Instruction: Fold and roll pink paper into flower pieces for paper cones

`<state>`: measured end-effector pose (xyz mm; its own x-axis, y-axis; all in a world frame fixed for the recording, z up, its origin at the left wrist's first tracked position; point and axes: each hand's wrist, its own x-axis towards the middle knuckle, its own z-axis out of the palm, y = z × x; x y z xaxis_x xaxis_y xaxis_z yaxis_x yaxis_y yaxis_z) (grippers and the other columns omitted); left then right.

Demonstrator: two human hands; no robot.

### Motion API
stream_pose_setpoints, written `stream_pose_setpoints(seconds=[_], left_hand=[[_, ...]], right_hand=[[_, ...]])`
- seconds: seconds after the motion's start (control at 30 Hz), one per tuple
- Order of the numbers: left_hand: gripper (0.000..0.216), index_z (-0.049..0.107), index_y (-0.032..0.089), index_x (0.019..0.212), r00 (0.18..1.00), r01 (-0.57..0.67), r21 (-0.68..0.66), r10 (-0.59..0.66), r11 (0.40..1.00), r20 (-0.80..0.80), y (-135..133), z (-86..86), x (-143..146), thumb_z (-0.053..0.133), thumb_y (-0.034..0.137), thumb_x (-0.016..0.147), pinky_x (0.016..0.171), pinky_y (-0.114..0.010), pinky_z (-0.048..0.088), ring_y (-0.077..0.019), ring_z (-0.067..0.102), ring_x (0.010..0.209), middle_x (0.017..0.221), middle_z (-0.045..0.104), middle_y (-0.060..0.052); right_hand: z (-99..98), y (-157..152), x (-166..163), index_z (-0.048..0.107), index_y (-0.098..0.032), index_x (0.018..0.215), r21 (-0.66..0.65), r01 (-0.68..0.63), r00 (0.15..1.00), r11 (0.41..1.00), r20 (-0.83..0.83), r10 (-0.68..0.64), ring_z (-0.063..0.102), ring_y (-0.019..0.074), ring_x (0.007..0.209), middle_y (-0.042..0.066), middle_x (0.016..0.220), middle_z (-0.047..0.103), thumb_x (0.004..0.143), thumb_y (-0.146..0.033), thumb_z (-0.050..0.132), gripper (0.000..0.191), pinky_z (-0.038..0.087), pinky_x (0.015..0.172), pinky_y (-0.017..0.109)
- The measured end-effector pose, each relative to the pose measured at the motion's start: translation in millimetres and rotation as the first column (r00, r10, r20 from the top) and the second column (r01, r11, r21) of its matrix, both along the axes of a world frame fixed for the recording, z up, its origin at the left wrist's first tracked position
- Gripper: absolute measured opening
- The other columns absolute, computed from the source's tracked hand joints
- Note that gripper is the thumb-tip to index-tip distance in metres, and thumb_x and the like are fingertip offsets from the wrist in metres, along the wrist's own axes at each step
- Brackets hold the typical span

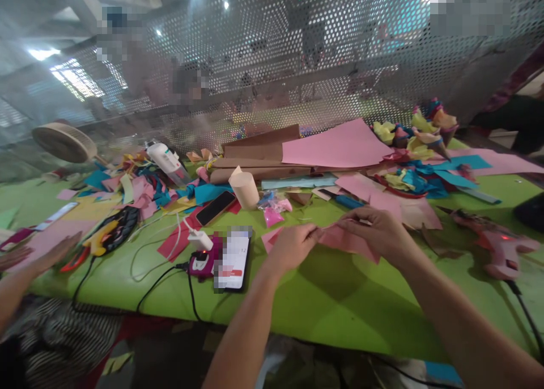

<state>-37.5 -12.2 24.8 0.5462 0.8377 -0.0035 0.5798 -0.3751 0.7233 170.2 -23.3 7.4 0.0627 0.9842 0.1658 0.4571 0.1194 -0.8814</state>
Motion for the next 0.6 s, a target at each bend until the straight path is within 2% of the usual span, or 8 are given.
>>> stream_pose_setpoints(seconds=[0.1, 0.17, 0.23, 0.3, 0.37, 0.47, 0.53, 0.6], left_hand=[[0.032, 0.059, 0.020, 0.076, 0.998, -0.016, -0.043, 0.019, 0.999, 0.058, 1, -5.6, 2, 0.043, 0.041, 0.094, 0.061, -0.027, 0.033, -0.0172, 0.053, 0.065, 0.068, 0.057, -0.001], [0.029, 0.059, 0.020, 0.076, 0.986, -0.083, -0.102, 0.097, 0.991, 0.139, 2, -9.8, 4, 0.044, 0.038, 0.094, 0.060, -0.027, 0.032, -0.0167, 0.051, 0.063, 0.066, 0.056, 0.000], [0.029, 0.056, 0.020, 0.073, 0.943, -0.196, -0.178, 0.235, 0.964, 0.237, 4, -13.8, 6, 0.044, 0.037, 0.093, 0.058, -0.026, 0.031, -0.0148, 0.047, 0.059, 0.062, 0.050, 0.002], [0.030, 0.054, 0.019, 0.072, 0.860, -0.301, -0.263, 0.380, 0.917, 0.340, 7, -17.5, 7, 0.046, 0.038, 0.093, 0.056, -0.025, 0.030, -0.0128, 0.043, 0.057, 0.060, 0.046, 0.003], [0.029, 0.055, 0.018, 0.075, 0.764, -0.360, -0.345, 0.486, 0.867, 0.425, 8, -20.9, 8, 0.047, 0.040, 0.093, 0.056, -0.024, 0.031, -0.0117, 0.042, 0.057, 0.061, 0.046, 0.003], [0.029, 0.057, 0.018, 0.081, 0.667, -0.394, -0.400, 0.557, 0.828, 0.495, 6, -24.4, 11, 0.048, 0.044, 0.092, 0.057, -0.023, 0.034, -0.0112, 0.044, 0.058, 0.064, 0.049, 0.003], [0.032, 0.056, 0.018, 0.078, 0.658, -0.395, -0.387, 0.550, 0.833, 0.513, 2, -24.5, 14, 0.049, 0.046, 0.092, 0.057, -0.023, 0.034, -0.0113, 0.044, 0.059, 0.064, 0.050, 0.003], [0.034, 0.054, 0.019, 0.075, 0.677, -0.380, -0.361, 0.522, 0.852, 0.519, -3, -22.0, 16, 0.049, 0.048, 0.092, 0.057, -0.024, 0.034, -0.0116, 0.044, 0.060, 0.064, 0.050, 0.002]], right_hand=[[1.7, -1, -2, 0.076, -0.022, 0.070, 0.033, -0.010, 1.000, 0.999, 0.018, 0.010, 0.063, 0.0251, 0.072, 0.006, 0.071, 0.070, 0.071, -0.061, 0.067, 0.039, 0.047, 0.065, 0.037], [7.6, -4, -4, 0.077, -0.024, 0.080, 0.168, 0.034, 0.998, 0.985, 0.050, -0.043, 0.064, 0.0272, 0.084, 0.007, 0.082, 0.072, 0.074, -0.055, 0.068, 0.033, 0.048, 0.075, 0.040], [15.2, -9, -5, 0.075, -0.026, 0.094, 0.370, 0.138, 0.984, 0.919, 0.051, -0.168, 0.061, 0.0281, 0.100, 0.008, 0.100, 0.071, 0.078, -0.048, 0.069, 0.027, 0.045, 0.087, 0.043], [20.1, -14, -7, 0.073, -0.027, 0.095, 0.489, 0.262, 0.959, 0.832, -0.031, -0.283, 0.060, 0.0256, 0.098, 0.007, 0.103, 0.069, 0.079, -0.043, 0.070, 0.023, 0.045, 0.086, 0.041], [19.3, -17, -10, 0.071, -0.025, 0.084, 0.420, 0.298, 0.954, 0.857, -0.144, -0.261, 0.059, 0.0201, 0.076, 0.005, 0.086, 0.067, 0.079, -0.044, 0.070, 0.020, 0.047, 0.067, 0.034], [9.5, -16, -21, 0.069, -0.021, 0.073, 0.103, 0.084, 0.957, 0.991, -0.284, -0.052, 0.052, 0.0152, 0.058, 0.003, 0.066, 0.063, 0.074, -0.054, 0.071, 0.033, 0.040, 0.051, 0.027], [2.5, -13, -30, 0.072, -0.020, 0.075, -0.037, -0.034, 0.934, 0.999, -0.357, 0.019, 0.053, 0.0154, 0.059, 0.005, 0.069, 0.067, 0.068, -0.060, 0.073, 0.041, 0.041, 0.051, 0.027], [-1.6, -10, -37, 0.073, -0.019, 0.078, -0.088, -0.074, 0.919, 0.993, -0.392, 0.034, 0.053, 0.0149, 0.060, 0.006, 0.073, 0.069, 0.064, -0.062, 0.075, 0.045, 0.042, 0.053, 0.027]])
